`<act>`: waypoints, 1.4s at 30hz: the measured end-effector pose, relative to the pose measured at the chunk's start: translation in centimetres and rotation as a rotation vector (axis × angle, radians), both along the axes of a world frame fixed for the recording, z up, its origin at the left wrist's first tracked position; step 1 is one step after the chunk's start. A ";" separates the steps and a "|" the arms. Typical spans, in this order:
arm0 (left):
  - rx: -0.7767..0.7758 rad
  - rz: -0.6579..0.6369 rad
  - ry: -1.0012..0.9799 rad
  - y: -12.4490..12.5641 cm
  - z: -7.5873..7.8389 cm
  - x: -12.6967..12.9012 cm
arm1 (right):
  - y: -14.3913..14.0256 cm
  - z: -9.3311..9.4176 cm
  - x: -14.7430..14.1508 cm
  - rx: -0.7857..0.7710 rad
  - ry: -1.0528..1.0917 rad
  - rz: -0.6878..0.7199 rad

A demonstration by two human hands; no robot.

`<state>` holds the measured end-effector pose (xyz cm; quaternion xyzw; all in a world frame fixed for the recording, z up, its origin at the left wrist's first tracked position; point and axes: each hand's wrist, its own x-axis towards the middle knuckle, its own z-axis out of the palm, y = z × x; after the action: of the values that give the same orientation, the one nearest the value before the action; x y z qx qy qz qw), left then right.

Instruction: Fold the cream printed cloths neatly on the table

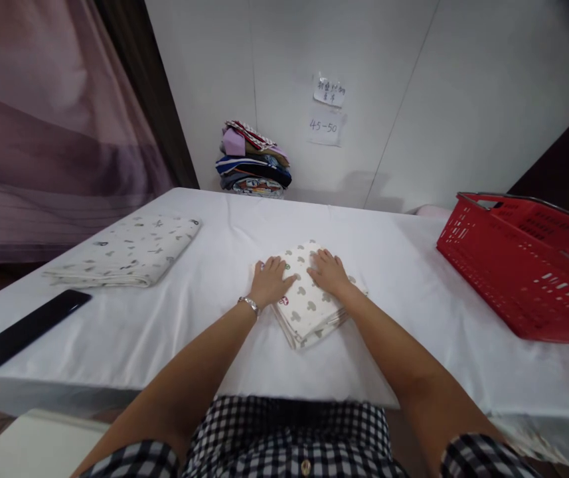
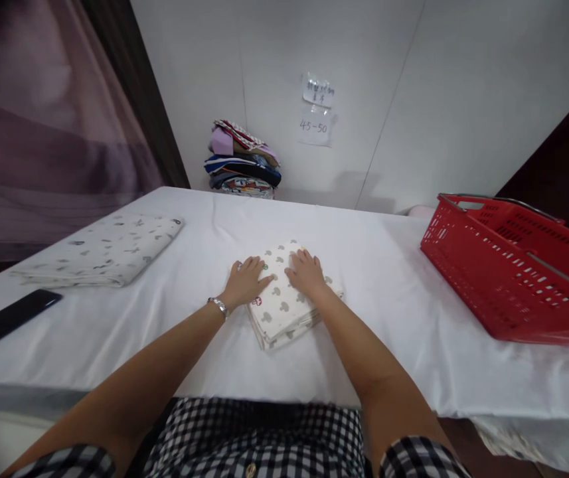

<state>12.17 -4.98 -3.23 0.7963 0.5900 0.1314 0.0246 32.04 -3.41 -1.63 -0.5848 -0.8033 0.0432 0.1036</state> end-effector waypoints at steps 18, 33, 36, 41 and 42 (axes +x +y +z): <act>-0.177 0.140 0.047 1.8 1.1 -0.3 | 0.6 -1.4 0.4 -0.025 -0.033 -0.005; -0.088 -0.006 0.007 -1.1 1.6 1.1 | -4.9 -0.7 4.4 -0.052 -0.027 -0.062; -0.085 -0.042 -0.006 -1.9 0.9 1.8 | -5.0 -1.1 4.3 -0.019 -0.022 -0.076; -0.019 -0.063 -0.061 -2.5 0.6 1.5 | -4.6 -0.8 4.3 -0.016 -0.012 -0.062; 0.002 -0.057 -0.092 -2.9 0.6 1.4 | -4.6 -0.8 4.4 -0.008 -0.004 -0.055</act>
<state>13.52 -7.84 -2.65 0.8059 0.5652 0.1677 0.0546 36.44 -8.04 -2.39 -0.6073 -0.7869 0.0421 0.1007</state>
